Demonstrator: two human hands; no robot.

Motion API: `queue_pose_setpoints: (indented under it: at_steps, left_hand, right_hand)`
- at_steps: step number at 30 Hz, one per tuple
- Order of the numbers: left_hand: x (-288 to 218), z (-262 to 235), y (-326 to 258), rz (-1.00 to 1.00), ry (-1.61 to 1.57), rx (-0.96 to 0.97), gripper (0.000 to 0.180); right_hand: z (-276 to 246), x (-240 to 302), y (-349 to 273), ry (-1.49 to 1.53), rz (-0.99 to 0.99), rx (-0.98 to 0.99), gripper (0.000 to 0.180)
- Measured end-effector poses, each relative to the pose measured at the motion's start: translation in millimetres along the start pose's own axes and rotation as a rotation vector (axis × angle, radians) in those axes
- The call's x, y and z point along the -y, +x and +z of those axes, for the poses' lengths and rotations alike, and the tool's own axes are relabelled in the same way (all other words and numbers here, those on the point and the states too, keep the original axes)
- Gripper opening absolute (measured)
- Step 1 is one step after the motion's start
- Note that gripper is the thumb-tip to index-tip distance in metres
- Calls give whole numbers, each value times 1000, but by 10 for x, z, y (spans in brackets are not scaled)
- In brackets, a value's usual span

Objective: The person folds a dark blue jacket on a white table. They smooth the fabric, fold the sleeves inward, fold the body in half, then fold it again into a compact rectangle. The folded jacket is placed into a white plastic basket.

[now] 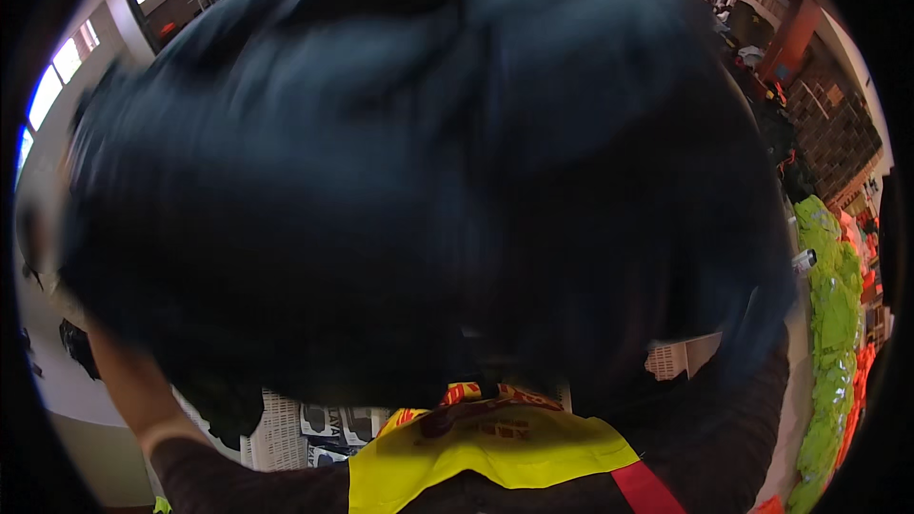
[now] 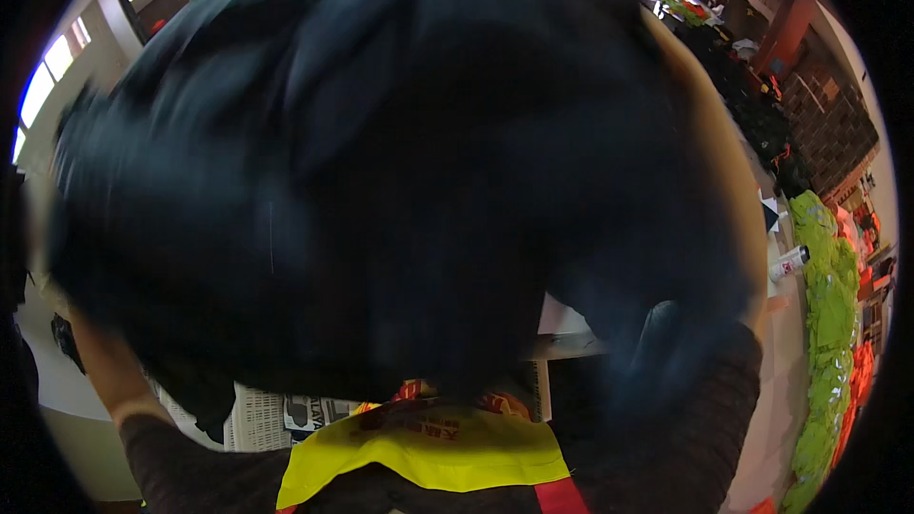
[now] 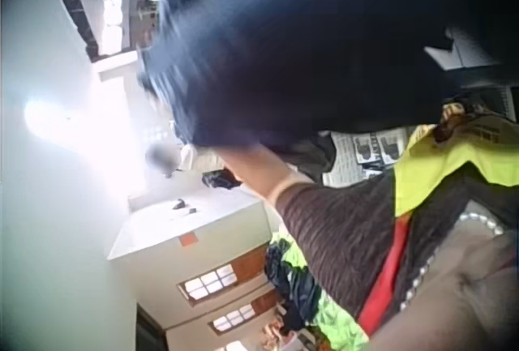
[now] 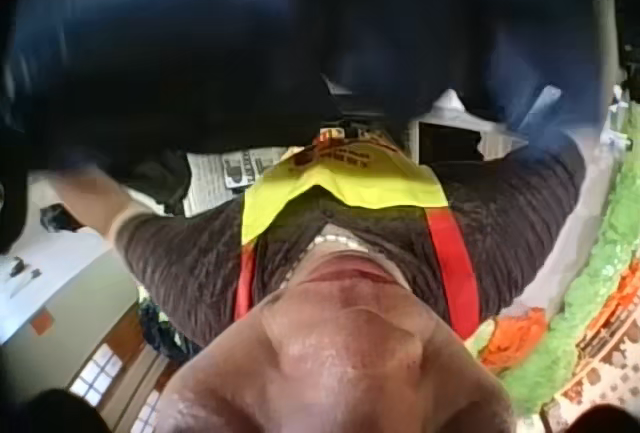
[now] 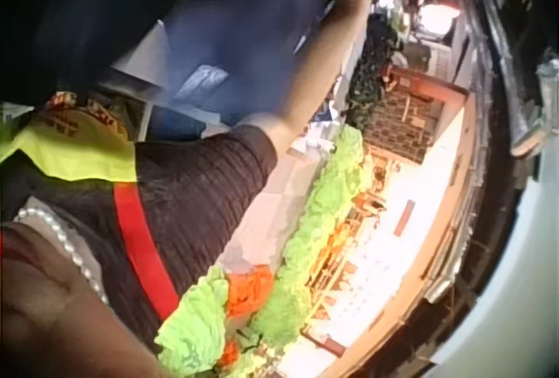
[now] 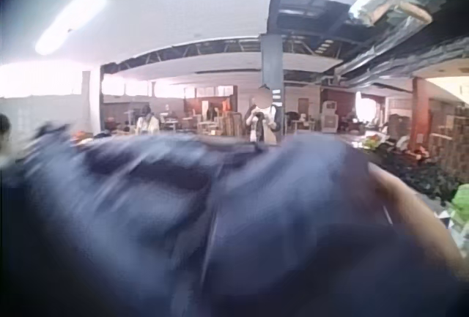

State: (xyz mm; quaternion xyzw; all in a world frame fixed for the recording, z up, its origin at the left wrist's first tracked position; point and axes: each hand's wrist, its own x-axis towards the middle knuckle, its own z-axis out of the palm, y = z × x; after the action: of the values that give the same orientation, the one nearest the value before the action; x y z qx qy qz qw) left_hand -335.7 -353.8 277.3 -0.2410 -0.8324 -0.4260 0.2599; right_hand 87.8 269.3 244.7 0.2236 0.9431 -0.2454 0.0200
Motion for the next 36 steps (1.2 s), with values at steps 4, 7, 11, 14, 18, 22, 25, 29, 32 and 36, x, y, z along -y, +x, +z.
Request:
queue_pose_setpoints:
  at_steps: [4, 7, 11, 14, 18, 22, 25, 29, 32, 36]
  left_hand:
    - [-652, 1426, 696, 83, -1, 81, 43]
    - [-227, 2105, 271, 603, 242, -38, 40]
    - [-540, 3099, -2079, 192, -141, 502, 59]
    - [-706, 3375, -3532, -136, -18, 594, 84]
    - [-699, 3600, -4256, 66, 413, 633, 88]
    - [-297, 3419, -3926, -32, 605, 769, 87]
    - [254, 3008, -3654, -93, 644, 859, 88]
    - [429, 2650, -3392, -217, 647, 918, 77]
    - [333, 2747, -3536, -307, 682, 745, 69]
    - [87, 2937, -3696, -371, 735, 480, 54]
  right_hand:
    - [-759, -423, 765, -379, 20, -701, 38]
    - [-291, -511, 639, -263, -146, -825, 42]
    - [1549, -1513, -222, -191, 38, -561, 65]
    - [2736, -1855, -833, 267, 440, -491, 99]
    - [3216, -1814, -1073, 425, 734, -594, 96]
    - [2706, -2169, -1063, 945, 760, -451, 63]
    - [1878, -2661, -1167, 1010, 657, -682, 56]
    - [1565, -3725, -1393, 1269, 713, -668, 48]
    - [1641, -4252, -1501, 860, 812, -465, 39]
    - [1458, -3539, -1495, 717, 850, -419, 20]
